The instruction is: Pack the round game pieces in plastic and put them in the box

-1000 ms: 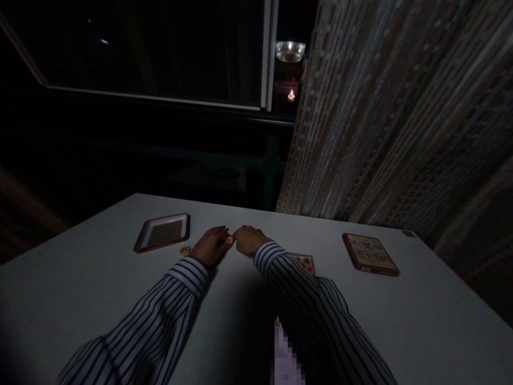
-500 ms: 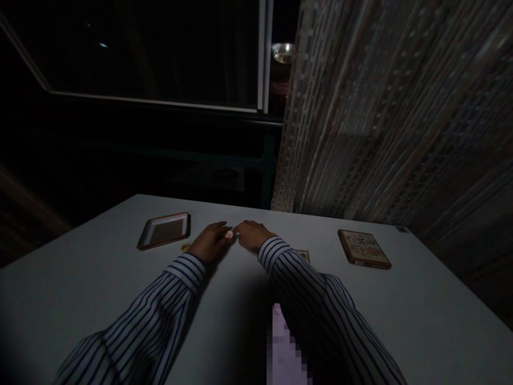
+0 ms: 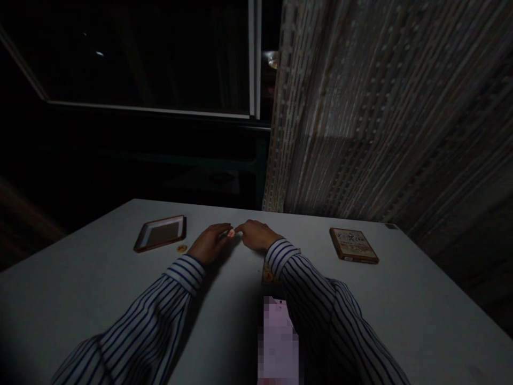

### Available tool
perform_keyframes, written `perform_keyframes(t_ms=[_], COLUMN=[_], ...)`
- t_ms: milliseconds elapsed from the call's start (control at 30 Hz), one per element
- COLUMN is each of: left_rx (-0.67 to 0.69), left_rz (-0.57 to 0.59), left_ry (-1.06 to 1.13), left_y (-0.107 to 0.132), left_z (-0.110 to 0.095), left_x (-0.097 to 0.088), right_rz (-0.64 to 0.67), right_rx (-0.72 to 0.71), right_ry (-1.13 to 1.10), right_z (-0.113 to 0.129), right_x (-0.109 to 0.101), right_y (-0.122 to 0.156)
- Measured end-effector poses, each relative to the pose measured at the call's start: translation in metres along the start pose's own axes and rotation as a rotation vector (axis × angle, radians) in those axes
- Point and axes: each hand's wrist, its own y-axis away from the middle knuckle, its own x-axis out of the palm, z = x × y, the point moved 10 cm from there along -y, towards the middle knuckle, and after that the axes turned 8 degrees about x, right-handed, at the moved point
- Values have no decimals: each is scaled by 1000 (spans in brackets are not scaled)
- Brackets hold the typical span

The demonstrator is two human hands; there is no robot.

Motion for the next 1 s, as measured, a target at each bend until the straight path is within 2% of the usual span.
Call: perform_keyframes(t_ms=[367,800,1000], left_rx=[18,40,0], left_rz=[8,-62,-78], left_ry=[33,80,148], left_y=[-5,-3,1], left_z=[-30,-48,-54], left_x=[6,17,24], right_rz=[-41,-96,-122], right_rx=[10,15,48], right_ry=[-38,-128,-209], right_z=[-14,-29,-39], right_x=[-13,-23,-25], right_y=[25,50,58])
